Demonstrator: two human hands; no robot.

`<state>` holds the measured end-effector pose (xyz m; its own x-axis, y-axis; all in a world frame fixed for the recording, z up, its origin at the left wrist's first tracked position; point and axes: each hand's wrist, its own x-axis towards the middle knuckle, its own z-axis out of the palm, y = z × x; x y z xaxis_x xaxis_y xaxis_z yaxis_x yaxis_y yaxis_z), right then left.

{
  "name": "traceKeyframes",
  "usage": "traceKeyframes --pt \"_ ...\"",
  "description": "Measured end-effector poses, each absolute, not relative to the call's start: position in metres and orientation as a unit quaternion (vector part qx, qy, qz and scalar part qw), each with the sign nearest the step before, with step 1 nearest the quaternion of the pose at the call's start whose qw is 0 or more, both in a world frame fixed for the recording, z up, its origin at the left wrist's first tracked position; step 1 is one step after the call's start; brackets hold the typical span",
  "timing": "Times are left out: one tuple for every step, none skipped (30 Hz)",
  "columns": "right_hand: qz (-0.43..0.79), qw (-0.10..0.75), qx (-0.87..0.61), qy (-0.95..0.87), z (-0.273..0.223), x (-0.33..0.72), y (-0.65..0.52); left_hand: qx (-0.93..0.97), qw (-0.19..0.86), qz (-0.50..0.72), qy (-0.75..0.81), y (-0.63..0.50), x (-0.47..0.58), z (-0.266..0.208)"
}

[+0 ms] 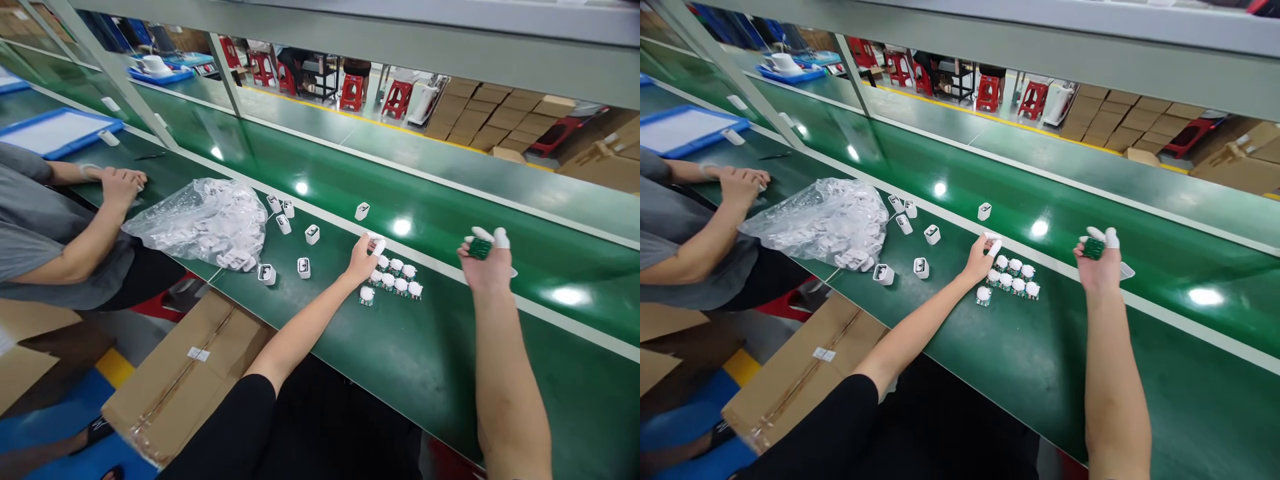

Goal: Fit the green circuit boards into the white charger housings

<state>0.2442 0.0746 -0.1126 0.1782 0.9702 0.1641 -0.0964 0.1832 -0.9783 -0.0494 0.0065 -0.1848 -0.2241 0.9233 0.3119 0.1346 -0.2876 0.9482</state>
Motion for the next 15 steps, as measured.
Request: traceKeyframes --pt "0.384 0.623 -0.501 -0.462 -0.109 0.261 0.076 0.529 0.330 0.602 0.498 0.006 -0.049 -0.184" --pt "0.325 0.629 -0.542 -0.453 -0.104 0.277 0.075 0.529 0.332 0.603 0.497 0.006 -0.050 -0.183" --pt "0.264 0.627 -0.581 -0.447 -0.100 0.293 0.072 0.527 0.335 0.604 0.495 0.006 -0.050 -0.182" --pt "0.208 0.614 -0.614 -0.449 -0.096 0.308 0.068 0.526 0.339 0.605 0.493 0.006 -0.050 -0.181" --pt "0.162 0.592 -0.645 -0.456 -0.093 0.321 0.063 0.524 0.342 0.607 0.491 0.006 -0.050 -0.181" --pt "0.128 0.560 -0.672 -0.467 -0.090 0.332 0.057 0.522 0.344 0.608 0.489 0.007 -0.051 -0.182" --pt "0.107 0.522 -0.697 -0.479 -0.089 0.342 0.052 0.520 0.346 0.610 0.488 0.007 -0.051 -0.182" --pt "0.099 0.481 -0.719 -0.491 -0.088 0.349 0.047 0.518 0.348 0.611 0.487 0.008 -0.051 -0.183" --pt "0.101 0.439 -0.738 -0.503 -0.088 0.354 0.044 0.518 0.349 0.611 0.486 0.009 -0.051 -0.184" --pt "0.109 0.398 -0.753 -0.512 -0.089 0.356 0.041 0.519 0.349 0.611 0.486 0.010 -0.051 -0.185" --pt "0.119 0.361 -0.766 -0.519 -0.091 0.356 0.040 0.521 0.347 0.609 0.487 0.010 -0.051 -0.186" --pt "0.129 0.329 -0.775 -0.525 -0.094 0.353 0.040 0.524 0.345 0.608 0.487 0.011 -0.051 -0.187" --pt "0.138 0.301 -0.781 -0.529 -0.097 0.349 0.041 0.527 0.341 0.605 0.489 0.011 -0.051 -0.187" --pt "0.145 0.279 -0.785 -0.534 -0.100 0.344 0.043 0.531 0.336 0.603 0.491 0.011 -0.052 -0.187" --pt "0.150 0.263 -0.786 -0.539 -0.102 0.337 0.044 0.535 0.330 0.601 0.493 0.010 -0.053 -0.187"
